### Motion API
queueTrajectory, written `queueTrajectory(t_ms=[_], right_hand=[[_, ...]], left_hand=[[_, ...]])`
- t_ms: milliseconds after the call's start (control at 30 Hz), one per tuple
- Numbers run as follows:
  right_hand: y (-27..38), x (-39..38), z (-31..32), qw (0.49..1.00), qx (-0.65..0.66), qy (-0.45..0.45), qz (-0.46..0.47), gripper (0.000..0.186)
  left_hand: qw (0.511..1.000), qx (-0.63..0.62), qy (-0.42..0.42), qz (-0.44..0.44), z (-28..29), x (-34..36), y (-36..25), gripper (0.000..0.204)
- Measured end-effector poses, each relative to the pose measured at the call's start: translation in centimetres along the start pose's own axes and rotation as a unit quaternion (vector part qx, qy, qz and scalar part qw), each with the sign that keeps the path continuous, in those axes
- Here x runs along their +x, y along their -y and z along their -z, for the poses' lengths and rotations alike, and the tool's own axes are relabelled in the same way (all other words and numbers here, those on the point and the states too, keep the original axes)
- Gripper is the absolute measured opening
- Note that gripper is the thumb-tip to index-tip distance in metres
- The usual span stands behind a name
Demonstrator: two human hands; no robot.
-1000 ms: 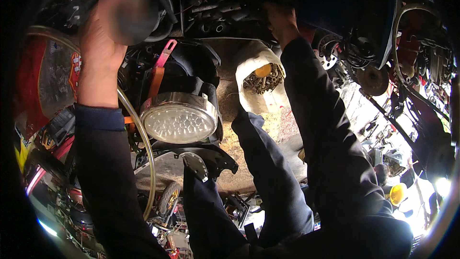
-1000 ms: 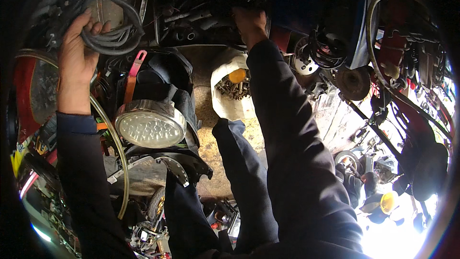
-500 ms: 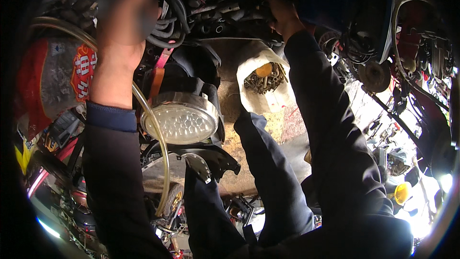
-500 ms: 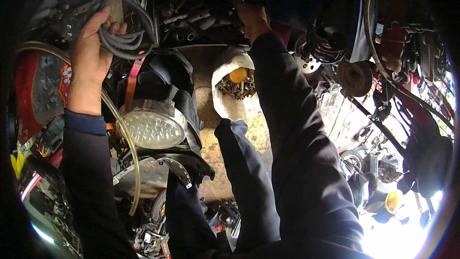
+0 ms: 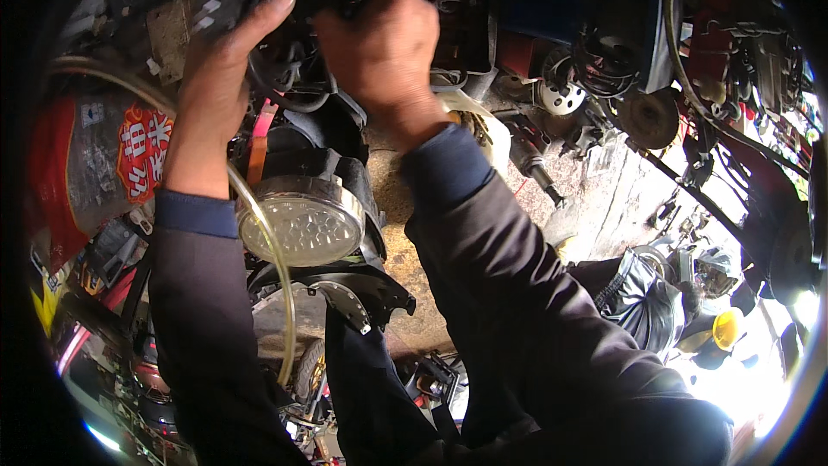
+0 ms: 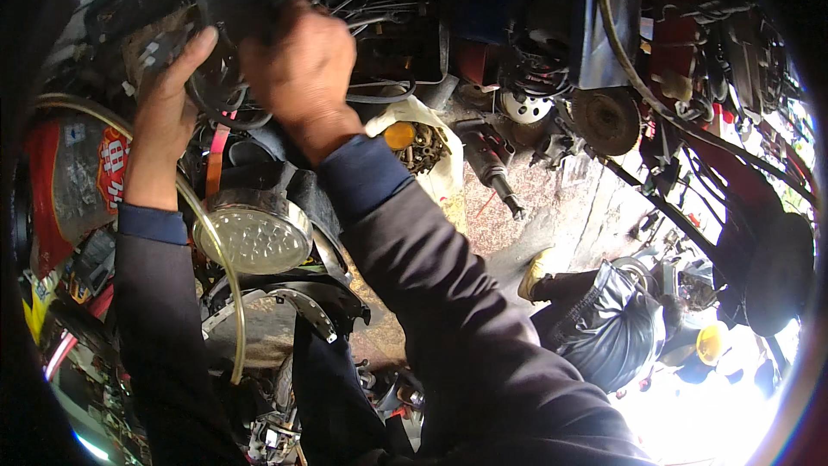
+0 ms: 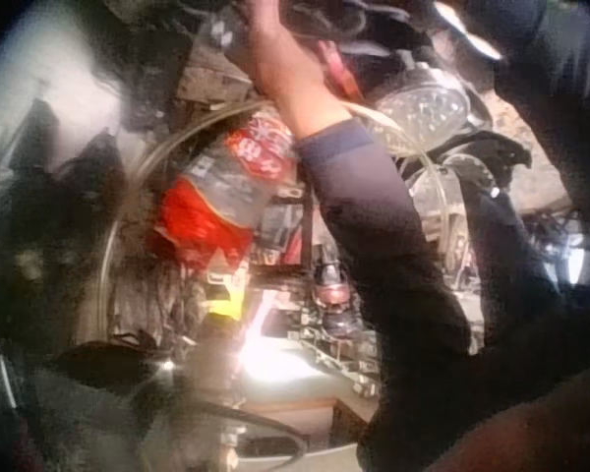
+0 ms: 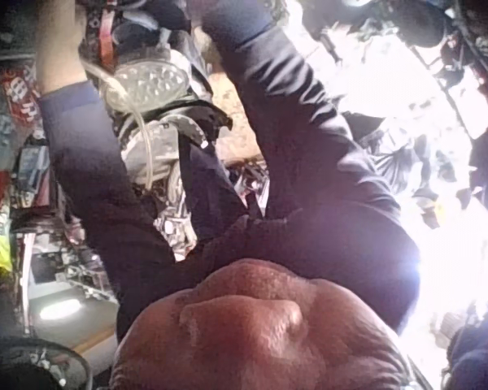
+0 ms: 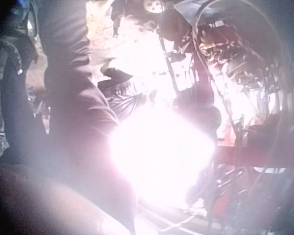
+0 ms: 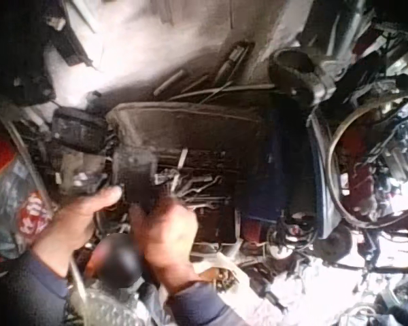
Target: The person is working on a motorcycle in a cluttered workshop. They handle various tools and parts, including a wrench and a motorcycle headlight, while sitting on the floor.
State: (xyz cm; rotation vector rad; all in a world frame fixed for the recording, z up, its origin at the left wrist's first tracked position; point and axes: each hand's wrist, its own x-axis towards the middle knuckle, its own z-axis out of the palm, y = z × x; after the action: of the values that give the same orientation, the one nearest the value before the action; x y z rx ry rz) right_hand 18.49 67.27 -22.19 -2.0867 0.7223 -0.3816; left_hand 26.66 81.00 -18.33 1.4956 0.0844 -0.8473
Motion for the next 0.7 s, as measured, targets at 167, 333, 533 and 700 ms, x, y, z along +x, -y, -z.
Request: queueTrajectory(t_ms=[167,333,533,700], right_hand=[[4.1,-2.6,-1.0,0.994,-0.032,0.083,0.062,0.034],[6.7,-4.9,-1.6,0.978,0.013,0.167,0.121,0.039],[5.4,-4.2,-0.1,0.926,0.069,0.291,0.229,0.036],[3.5,-4.5,0.7,0.926,0.145,0.268,0.224,0.041]], left_hand=[[0.998,-0.036,-0.025,0.053,2.3,-0.6,0.8,0.039],[0.975,-0.19,-0.035,0.112,2.5,-1.9,0.2,0.037],[0.984,-0.01,0.078,0.16,1.9,-0.4,-1.0,0.043],[0.985,0.002,-0.003,0.173,2.6,0.3,-0.3,0.024]])
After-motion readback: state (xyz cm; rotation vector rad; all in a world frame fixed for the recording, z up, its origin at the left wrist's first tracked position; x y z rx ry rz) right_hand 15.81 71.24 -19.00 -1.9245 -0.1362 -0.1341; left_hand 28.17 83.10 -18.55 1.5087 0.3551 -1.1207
